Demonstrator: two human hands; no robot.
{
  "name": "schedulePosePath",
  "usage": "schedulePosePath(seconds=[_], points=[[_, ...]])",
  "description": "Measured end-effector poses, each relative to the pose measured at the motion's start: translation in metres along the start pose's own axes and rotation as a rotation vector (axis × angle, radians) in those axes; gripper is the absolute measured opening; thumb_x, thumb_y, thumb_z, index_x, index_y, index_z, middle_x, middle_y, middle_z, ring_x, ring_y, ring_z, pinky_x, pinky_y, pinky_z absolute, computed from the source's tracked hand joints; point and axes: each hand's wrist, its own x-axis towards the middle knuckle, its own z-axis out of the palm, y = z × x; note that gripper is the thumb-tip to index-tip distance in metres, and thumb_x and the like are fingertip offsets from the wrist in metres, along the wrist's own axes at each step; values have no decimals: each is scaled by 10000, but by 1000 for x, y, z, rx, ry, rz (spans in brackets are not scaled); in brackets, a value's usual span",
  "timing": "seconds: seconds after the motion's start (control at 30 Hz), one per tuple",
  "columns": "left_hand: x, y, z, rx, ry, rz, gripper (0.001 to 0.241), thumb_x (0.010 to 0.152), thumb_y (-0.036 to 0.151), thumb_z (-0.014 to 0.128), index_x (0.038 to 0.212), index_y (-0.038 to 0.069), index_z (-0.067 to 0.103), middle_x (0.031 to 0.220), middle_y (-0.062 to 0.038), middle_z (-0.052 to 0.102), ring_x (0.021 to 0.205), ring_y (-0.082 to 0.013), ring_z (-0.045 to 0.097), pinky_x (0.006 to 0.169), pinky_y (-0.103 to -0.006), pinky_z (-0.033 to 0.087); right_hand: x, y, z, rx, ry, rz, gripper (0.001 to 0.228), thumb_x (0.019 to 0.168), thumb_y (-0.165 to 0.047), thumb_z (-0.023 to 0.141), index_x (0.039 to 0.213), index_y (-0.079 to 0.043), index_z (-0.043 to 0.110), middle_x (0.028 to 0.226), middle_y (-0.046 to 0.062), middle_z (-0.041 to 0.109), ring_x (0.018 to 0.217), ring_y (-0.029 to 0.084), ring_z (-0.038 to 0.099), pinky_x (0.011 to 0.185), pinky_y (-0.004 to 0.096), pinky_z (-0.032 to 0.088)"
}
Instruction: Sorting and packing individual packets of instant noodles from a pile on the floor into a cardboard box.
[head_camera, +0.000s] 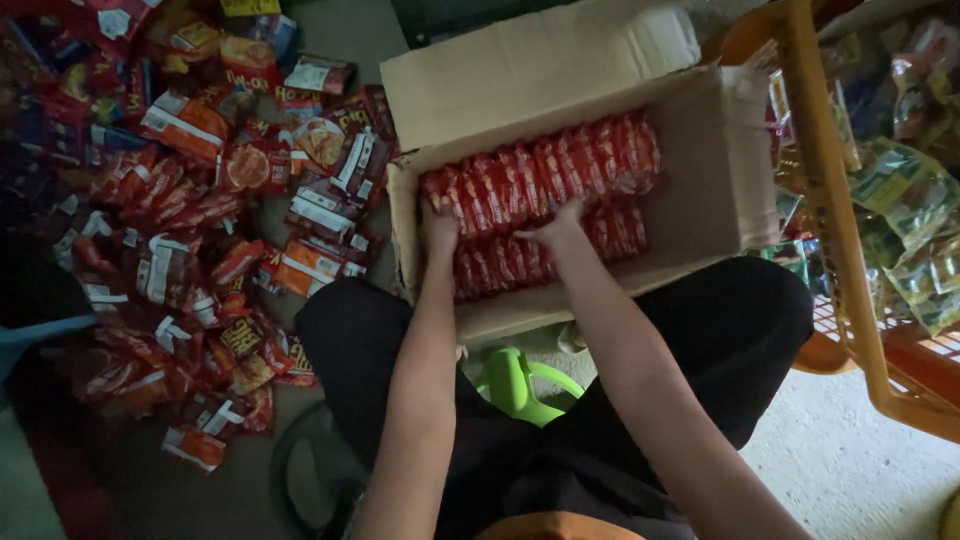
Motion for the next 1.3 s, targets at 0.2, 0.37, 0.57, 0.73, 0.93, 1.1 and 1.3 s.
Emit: schedulePosePath(seconds=[0.2,0.37,0.57,0.73,0.93,1.1,1.3], points=[[-42,16,-21,140,-70,251,863,986,530,534,1672,152,172,1591,-176,447,1387,-401,494,1131,-481,428,21,3,1,-156,-81,-43,739,1031,-596,244,1657,-223,123,1725,62,114,1560,417,146,1194,714,247],[-48,17,-20,214,-70,322,1018,831,489,782,1599,96,241,1539,-179,496,1377,-348,523,1128,-436,446,25,10,-3,-166,-107,-54,774,1031,-639,236,1659,-204,113,1720,88,125,1556,406,177,1201,683,274],[-39,19,-10,100,-89,334,992,820,267,817,1607,84,240,1509,-181,544,1338,-322,571,1100,-427,470,12,7,-1,-224,-116,-110,777,1033,-643,235,1659,-193,133,1712,111,163,1537,415,208,1189,685,314],[-81,38,-12,-38,-24,393,941,931,235,762,1639,78,163,1532,-222,499,1365,-364,519,1120,-446,429,60,4,-19,-254,29,-204,763,1045,-536,348,1644,-223,-6,1721,78,119,1549,390,210,1186,721,225],[-22,14,15,-96,155,151,945,910,292,780,1627,125,187,1577,-267,364,1415,-433,389,1166,-466,339,140,-15,-71,20,-364,-517,681,986,-310,498,1587,-31,338,1609,186,351,1409,391,366,1094,591,315],[-82,64,9,36,185,372,885,949,358,733,1573,24,202,1615,-261,347,1473,-399,357,1183,-476,321,-16,19,-28,-293,-41,-602,654,1046,-365,438,1617,-149,205,1637,106,301,1473,313,377,1197,467,353],[-273,166,-140,-484,-177,601,786,1018,272,597,1670,183,168,1725,-152,150,1559,-338,190,1196,-516,314,-160,97,55,-611,-737,-901,463,1084,-213,412,1488,-4,497,1469,165,560,1339,294,561,1075,417,512]])
